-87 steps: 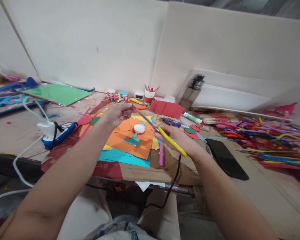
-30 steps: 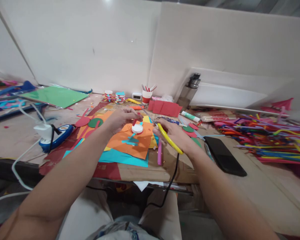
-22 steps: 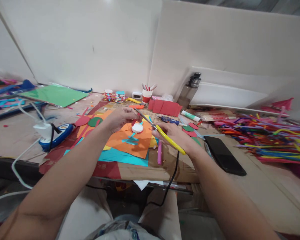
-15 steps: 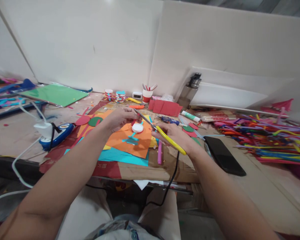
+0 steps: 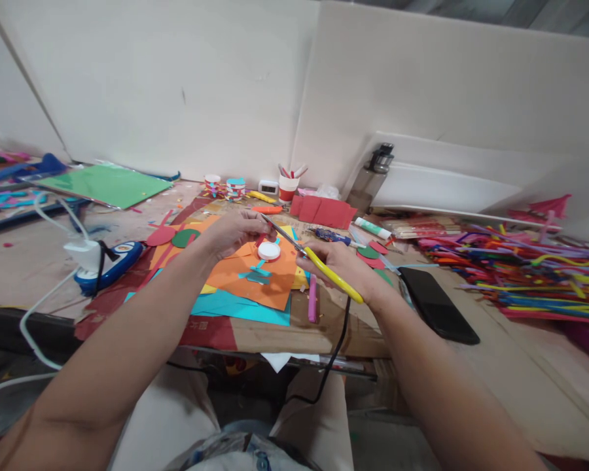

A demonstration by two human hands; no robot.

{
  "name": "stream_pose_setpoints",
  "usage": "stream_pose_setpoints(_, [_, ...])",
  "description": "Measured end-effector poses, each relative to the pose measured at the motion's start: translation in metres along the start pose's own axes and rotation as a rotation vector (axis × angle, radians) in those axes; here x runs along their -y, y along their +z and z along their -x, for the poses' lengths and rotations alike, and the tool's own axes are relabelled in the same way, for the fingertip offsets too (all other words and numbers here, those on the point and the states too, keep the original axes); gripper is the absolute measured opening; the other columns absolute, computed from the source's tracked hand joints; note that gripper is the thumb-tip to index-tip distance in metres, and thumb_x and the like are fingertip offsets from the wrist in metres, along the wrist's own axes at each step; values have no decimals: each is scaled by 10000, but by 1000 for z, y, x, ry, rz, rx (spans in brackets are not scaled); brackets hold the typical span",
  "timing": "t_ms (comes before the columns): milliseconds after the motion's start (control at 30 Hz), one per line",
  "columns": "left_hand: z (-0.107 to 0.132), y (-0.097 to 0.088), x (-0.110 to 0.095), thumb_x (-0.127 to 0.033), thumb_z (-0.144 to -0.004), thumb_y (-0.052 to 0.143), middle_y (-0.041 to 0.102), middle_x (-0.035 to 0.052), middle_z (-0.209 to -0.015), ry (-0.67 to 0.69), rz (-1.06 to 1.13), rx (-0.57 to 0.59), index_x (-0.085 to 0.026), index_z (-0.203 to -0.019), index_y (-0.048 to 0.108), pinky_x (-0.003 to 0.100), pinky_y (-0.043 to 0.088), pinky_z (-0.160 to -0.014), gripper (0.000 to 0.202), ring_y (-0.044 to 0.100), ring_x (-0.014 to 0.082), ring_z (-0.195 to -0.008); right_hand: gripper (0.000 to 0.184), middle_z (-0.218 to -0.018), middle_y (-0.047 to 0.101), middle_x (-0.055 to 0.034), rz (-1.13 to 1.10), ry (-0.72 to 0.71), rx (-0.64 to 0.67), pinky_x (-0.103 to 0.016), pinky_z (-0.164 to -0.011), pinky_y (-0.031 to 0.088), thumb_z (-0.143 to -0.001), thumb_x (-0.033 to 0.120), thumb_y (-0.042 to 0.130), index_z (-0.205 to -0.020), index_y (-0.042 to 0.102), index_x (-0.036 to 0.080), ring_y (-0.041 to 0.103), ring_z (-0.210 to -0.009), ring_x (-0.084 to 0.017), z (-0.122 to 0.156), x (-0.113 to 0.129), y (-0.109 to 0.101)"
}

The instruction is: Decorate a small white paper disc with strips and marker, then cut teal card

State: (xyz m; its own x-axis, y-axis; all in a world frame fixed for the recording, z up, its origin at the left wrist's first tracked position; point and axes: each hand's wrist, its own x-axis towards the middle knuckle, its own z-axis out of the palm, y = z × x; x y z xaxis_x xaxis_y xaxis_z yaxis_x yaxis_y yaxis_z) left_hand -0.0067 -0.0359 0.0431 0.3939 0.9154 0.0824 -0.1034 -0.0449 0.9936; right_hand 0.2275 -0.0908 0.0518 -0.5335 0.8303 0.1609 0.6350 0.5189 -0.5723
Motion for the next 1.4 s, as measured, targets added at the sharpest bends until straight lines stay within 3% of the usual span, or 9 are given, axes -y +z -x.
stream_pose_setpoints(467, [0,-1,0,-168,-624,687,680,81,-649,4,-12,6,-109,-597,692,237,381,-547,65,538,106,-576,395,-629,480,26,-22,18,-11,-228,-538,295,-872,535,495,-739,578,172,385,-556,-89,1,1,0])
stream_pose_setpoints(667, [-1,-3,2,-186,-628,710,685,84,-676,4,9,14,-113,-602,683,236,389,-560,82,549,106,-590,375,-540,476,37,-86,69,-25,-232,-488,299,-854,536,522,-750,594,183,416,-479,-95,0,1,3])
stream_pose_setpoints(767, [-1,-4,2,-209,-633,729,687,81,-701,6,17,15,-120,-600,672,243,398,-579,111,553,107,-603,381,-527,498,36,-116,167,-66,-241,-461,314,-857,556,509,-827,624,194,440,-429,-107,-3,-7,8])
stream_pose_setpoints(833, [-2,-4,3,-231,-634,746,687,83,-710,2,15,4,-118,-620,678,250,408,-600,133,564,112,-625,388,-576,569,4,-50,247,-123,-256,-473,337,-853,557,514,-886,652,196,503,-459,-134,-5,-13,11])
stream_pose_setpoints(933, [-4,-4,8,-282,-626,773,677,77,-720,-12,9,-19,-114,-656,686,268,427,-639,191,584,126,-665,376,-755,689,-101,202,334,-214,-290,-557,383,-834,518,554,-917,688,176,631,-664,-217,-6,-21,15])
stream_pose_setpoints(1033, [-6,-2,16,-316,-611,795,647,40,-702,-19,-9,-34,-123,-680,682,259,416,-627,234,554,101,-630,353,-904,717,-166,391,451,-223,-315,-617,404,-837,437,539,-1017,676,167,667,-839,-290,-6,-23,16])
stream_pose_setpoints(1167, [-8,5,26,-320,-595,807,589,4,-634,-80,-37,-31,-120,-675,661,228,366,-555,261,492,73,-558,372,-927,718,-166,509,535,-172,-312,-622,429,-815,356,530,-1116,626,160,675,-862,-304,-3,-19,18])
stream_pose_setpoints(1400, [-9,14,33,-311,-572,811,527,-13,-547,-125,-3,-63,-108,-687,659,203,295,-467,279,410,59,-481,296,-953,714,-170,604,545,-53,-306,-672,472,-811,308,529,-1021,645,135,682,-858,-281,-1,-14,21])
